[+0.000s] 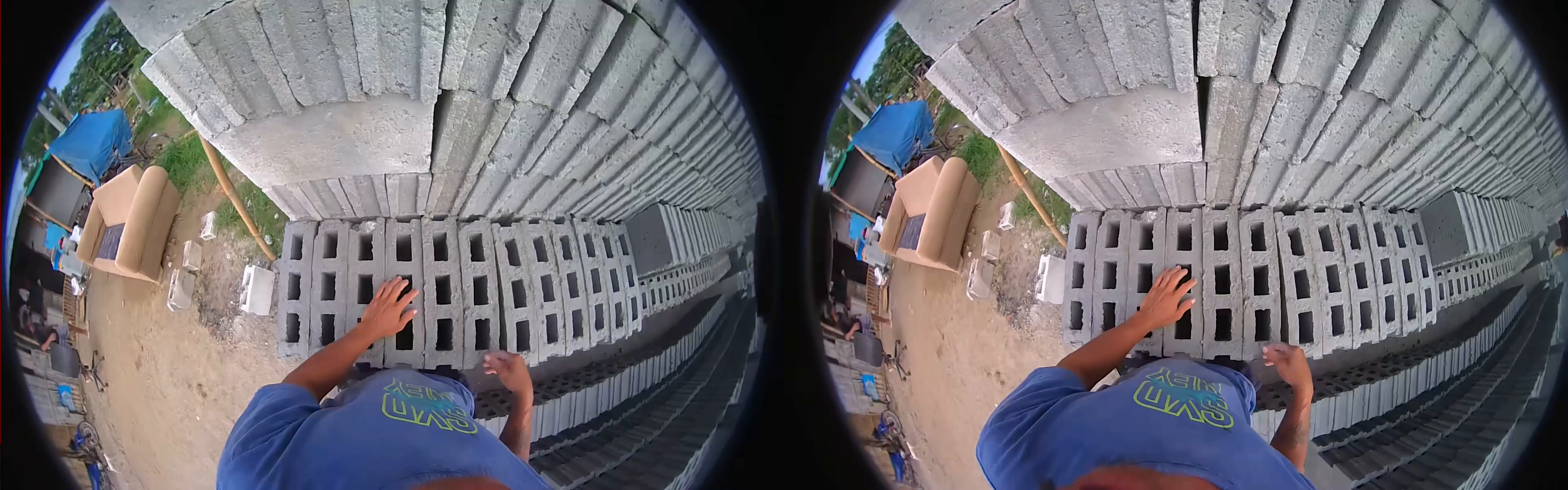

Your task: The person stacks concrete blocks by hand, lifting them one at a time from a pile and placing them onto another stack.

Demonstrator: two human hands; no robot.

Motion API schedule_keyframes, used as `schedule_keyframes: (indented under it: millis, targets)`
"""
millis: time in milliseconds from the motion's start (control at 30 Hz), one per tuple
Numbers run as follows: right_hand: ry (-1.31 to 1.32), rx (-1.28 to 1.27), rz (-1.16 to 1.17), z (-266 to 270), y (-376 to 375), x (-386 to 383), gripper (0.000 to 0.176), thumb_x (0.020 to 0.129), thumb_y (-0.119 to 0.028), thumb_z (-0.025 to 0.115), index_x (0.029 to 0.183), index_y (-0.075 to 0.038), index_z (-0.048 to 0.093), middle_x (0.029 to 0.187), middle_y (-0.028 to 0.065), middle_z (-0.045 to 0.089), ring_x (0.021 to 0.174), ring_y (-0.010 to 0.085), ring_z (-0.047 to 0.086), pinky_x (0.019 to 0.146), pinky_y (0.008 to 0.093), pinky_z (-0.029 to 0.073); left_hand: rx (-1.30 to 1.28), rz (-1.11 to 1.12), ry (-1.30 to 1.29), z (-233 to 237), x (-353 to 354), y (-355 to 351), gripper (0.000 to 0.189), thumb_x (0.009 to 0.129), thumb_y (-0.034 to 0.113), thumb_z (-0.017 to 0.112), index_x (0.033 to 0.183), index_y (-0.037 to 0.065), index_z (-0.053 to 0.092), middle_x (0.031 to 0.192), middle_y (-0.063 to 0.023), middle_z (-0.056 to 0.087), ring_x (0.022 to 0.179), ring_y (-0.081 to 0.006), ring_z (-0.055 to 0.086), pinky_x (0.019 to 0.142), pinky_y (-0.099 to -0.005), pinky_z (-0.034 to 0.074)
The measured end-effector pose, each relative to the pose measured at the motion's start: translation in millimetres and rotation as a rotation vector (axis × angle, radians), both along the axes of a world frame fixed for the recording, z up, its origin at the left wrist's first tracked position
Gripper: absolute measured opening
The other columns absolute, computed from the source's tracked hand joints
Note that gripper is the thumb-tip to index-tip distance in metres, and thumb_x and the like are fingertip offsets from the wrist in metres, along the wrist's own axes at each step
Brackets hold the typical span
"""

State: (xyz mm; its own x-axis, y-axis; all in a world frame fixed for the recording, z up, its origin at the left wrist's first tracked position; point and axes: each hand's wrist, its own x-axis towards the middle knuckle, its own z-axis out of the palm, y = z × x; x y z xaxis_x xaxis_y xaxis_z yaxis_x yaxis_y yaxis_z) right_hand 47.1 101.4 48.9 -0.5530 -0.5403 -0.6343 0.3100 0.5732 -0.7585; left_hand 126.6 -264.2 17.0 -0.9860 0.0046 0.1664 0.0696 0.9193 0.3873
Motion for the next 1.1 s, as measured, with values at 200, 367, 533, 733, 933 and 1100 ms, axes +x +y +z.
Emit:
schedule_keyframes:
  millis: [200, 367, 533, 733, 933, 1100]
  targets:
    - [1.161, 0.071, -0.1, -12.9, 20.0, -100.6, 0.047, 0.084, -0.02, 0.066, 0.125, 0.0, 0.054, 0.131, 0.0192, 0.054, 0.128, 0.037, 0.044, 0.106, 0.0468, 0.031, -0.134, 0.297, 0.084, 2.5, -1.8, 9.6, 0.049, 0.091, 0.036, 0.053, 0.133, 0.011, 0.049, 0.141, -0.0184, 0.037, 0.136, -0.0358, 0.03, 0.11, -0.0553, 0.021]
    - [1.342, 0.195, -0.006, -43.0, 27.7, -141.6, 0.054, 0.088, -0.029, 0.061, 0.132, -0.001, 0.048, 0.136, 0.0189, 0.05, 0.137, 0.0344, 0.032, 0.11, 0.055, 0.016, -0.216, 0.618, 0.052, -5.0, -5.4, 17.9, 0.05, 0.093, 0.039, 0.048, 0.137, 0.014, 0.046, 0.144, -0.0204, 0.034, 0.136, -0.0372, 0.029, 0.11, -0.0555, 0.019]
    - [1.392, 0.186, 0.011, -50.5, 25.9, -144.3, 0.042, 0.093, -0.023, 0.052, 0.129, -0.002, 0.052, 0.131, 0.0163, 0.055, 0.133, 0.0335, 0.04, 0.109, 0.0562, 0.015, -0.235, 0.804, -0.028, -17.1, -11.4, 28.6, 0.053, 0.093, 0.041, 0.046, 0.14, 0.017, 0.042, 0.148, -0.0191, 0.03, 0.13, -0.036, 0.04, 0.111, -0.055, 0.018]
    - [1.376, 0.174, -0.038, -52.3, 28.5, -146.5, 0.036, 0.093, -0.017, 0.051, 0.126, -0.004, 0.054, 0.125, 0.0129, 0.06, 0.122, 0.0286, 0.052, 0.108, 0.0565, 0.016, -0.069, 0.926, -0.204, 0.5, -24.2, 40.9, 0.077, 0.078, 0.03, 0.063, 0.145, 0.014, 0.03, 0.151, -0.0187, 0.025, 0.116, -0.0351, 0.055, 0.114, -0.0516, 0.016]
    - [1.344, 0.088, -0.107, -45.2, 28.6, -146.8, 0.032, 0.09, -0.013, 0.053, 0.121, -0.003, 0.056, 0.119, 0.0156, 0.062, 0.113, 0.0285, 0.057, 0.106, 0.0602, 0.018, -0.137, 1.038, -0.022, -22.9, -27.2, 50.3, 0.077, 0.076, 0.023, 0.066, 0.142, 0.005, 0.031, 0.141, -0.0235, 0.035, 0.124, -0.0344, 0.044, 0.108, -0.0483, 0.024]
    - [1.303, 0.095, -0.168, -44.5, 30.4, -145.5, 0.034, 0.087, -0.014, 0.056, 0.12, -0.005, 0.057, 0.12, 0.0113, 0.062, 0.111, 0.0241, 0.057, 0.106, 0.0567, 0.021, -0.109, 1.011, -0.078, -24.3, -25.3, 46.2, 0.075, 0.077, 0.023, 0.066, 0.142, 0.008, 0.033, 0.128, -0.0203, 0.047, 0.12, -0.0345, 0.045, 0.103, -0.0474, 0.029]
